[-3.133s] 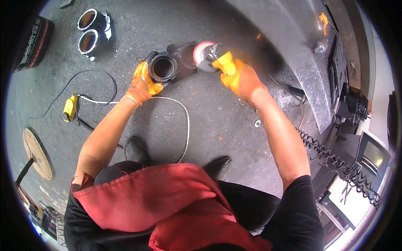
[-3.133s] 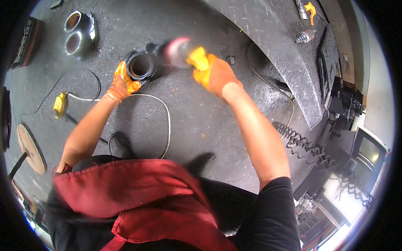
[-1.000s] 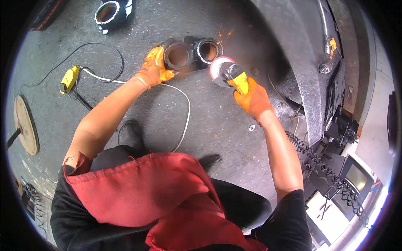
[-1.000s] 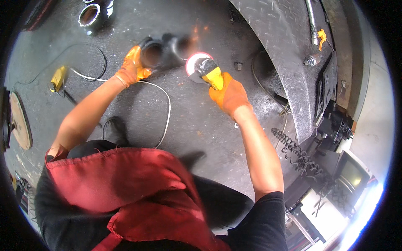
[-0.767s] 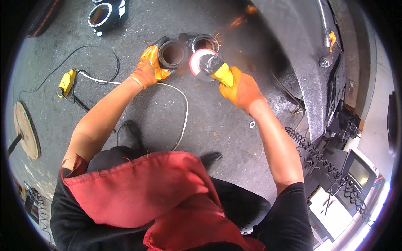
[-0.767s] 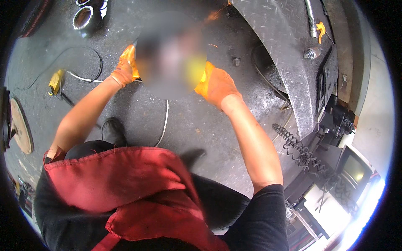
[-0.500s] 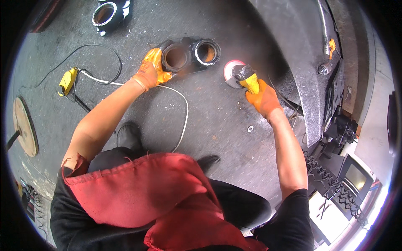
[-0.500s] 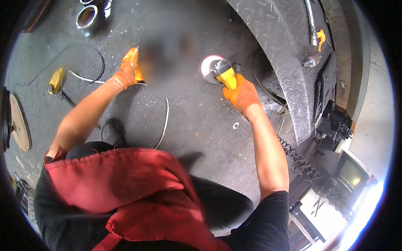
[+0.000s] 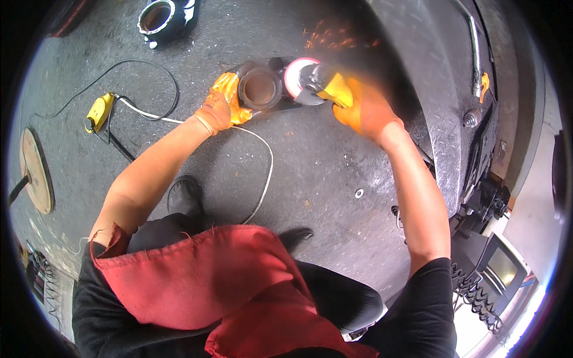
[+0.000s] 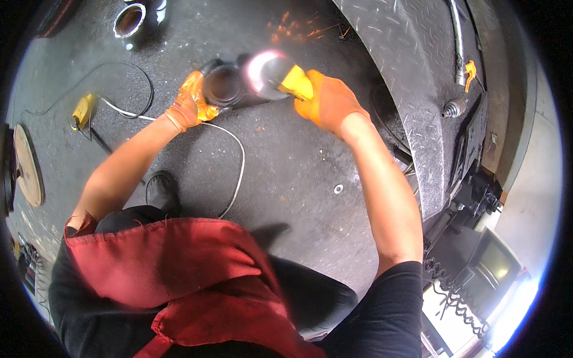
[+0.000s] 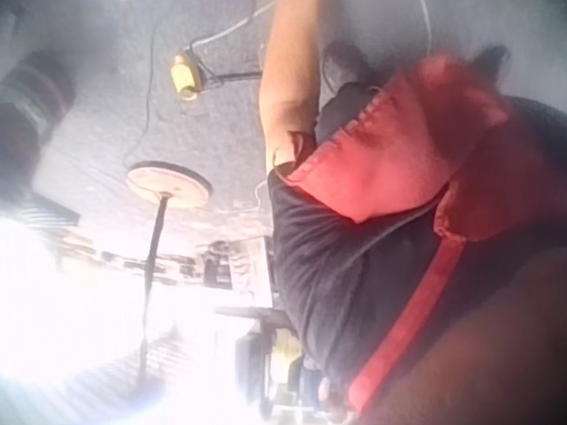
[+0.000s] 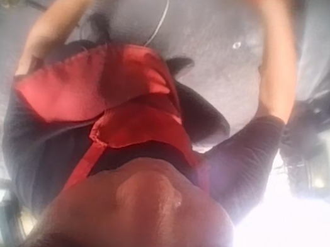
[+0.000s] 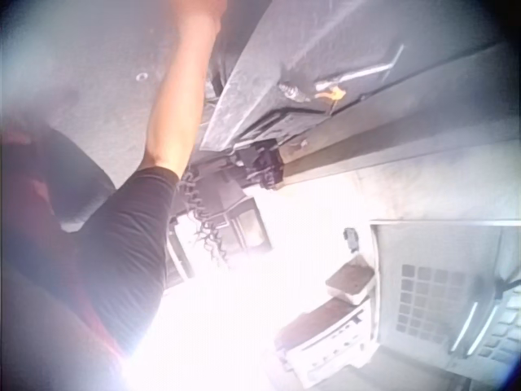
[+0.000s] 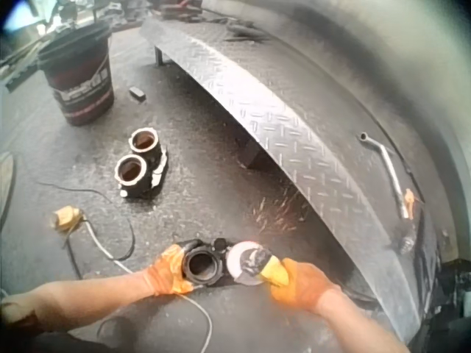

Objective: The person uses a handheld grinder to smooth the edges of circular metal pipes attached to a base, then uses a pneumatic die grinder to refine the internal and external surfaces of the metal component.

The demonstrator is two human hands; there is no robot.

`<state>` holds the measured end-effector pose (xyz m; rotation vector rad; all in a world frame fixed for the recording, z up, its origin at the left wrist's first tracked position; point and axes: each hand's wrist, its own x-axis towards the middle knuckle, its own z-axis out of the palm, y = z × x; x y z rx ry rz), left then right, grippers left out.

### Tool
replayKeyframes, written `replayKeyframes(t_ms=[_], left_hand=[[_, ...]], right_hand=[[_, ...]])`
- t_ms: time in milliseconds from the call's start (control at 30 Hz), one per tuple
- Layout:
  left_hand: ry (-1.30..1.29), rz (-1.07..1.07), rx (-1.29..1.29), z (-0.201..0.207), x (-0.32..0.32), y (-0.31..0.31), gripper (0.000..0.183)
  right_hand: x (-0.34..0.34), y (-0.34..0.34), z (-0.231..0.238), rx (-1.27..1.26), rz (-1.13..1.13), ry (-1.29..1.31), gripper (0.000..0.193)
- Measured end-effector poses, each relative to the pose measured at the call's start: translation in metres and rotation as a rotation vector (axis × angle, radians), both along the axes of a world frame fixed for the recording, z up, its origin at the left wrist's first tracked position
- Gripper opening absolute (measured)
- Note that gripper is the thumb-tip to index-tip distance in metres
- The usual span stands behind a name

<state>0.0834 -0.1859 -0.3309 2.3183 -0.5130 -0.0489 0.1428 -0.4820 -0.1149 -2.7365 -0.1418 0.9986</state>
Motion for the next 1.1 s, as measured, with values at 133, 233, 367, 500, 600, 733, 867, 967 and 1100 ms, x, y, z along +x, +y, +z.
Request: replayKeyframes(t_ms=[133, 233, 367, 500, 600, 733, 867, 967, 1100], left_hand=[[-0.037, 0.013, -0.095, 0.02, 0.002, -0.003, 0.083], [0.087, 0.013, -0.228, 0.015, 0.002, -0.001, 0.085], [0.095, 0.077, -0.201, 0.018, -0.001, -0.001, 0.086], [-0.025, 0.066, -0.217, 0.006, -0.001, 0.001, 0.088], [0.082, 0.0, 0.003, 0.031, 0.007, -0.002, 0.088], [0.086, 0.062, -0.123, 0.045, 0.001, -0.002, 0.087], [0.049, 0.053, -0.187, 0.025, -0.002, 0.003, 0.088], [0.007, 0.082, -0.193, 0.024, 0.001, -0.002, 0.089], [0.003, 0.059, -0.174, 0.03, 0.003, -0.006, 0.09]], right_hand=[[-0.002, -0.032, -0.006, 0.051, 0.047, -0.118, 0.044], [-0.002, -0.037, -0.003, 0.031, 0.016, -0.119, 0.044], [0.003, -0.009, -0.006, -0.022, 0.08, -0.111, 0.044], [0.006, -0.017, -0.001, -0.031, 0.084, -0.118, 0.043], [0.002, -0.049, -0.001, 0.0, 0.013, -0.162, 0.043], [0.001, -0.023, 0.001, 0.027, 0.034, -0.116, 0.044], [0.007, 0.003, -0.001, -0.04, 0.055, -0.044, 0.046], [0.003, -0.034, -0.01, 0.004, 0.057, -0.122, 0.048], [-0.011, -0.065, -0.001, 0.0, -0.049, -0.115, 0.048]])
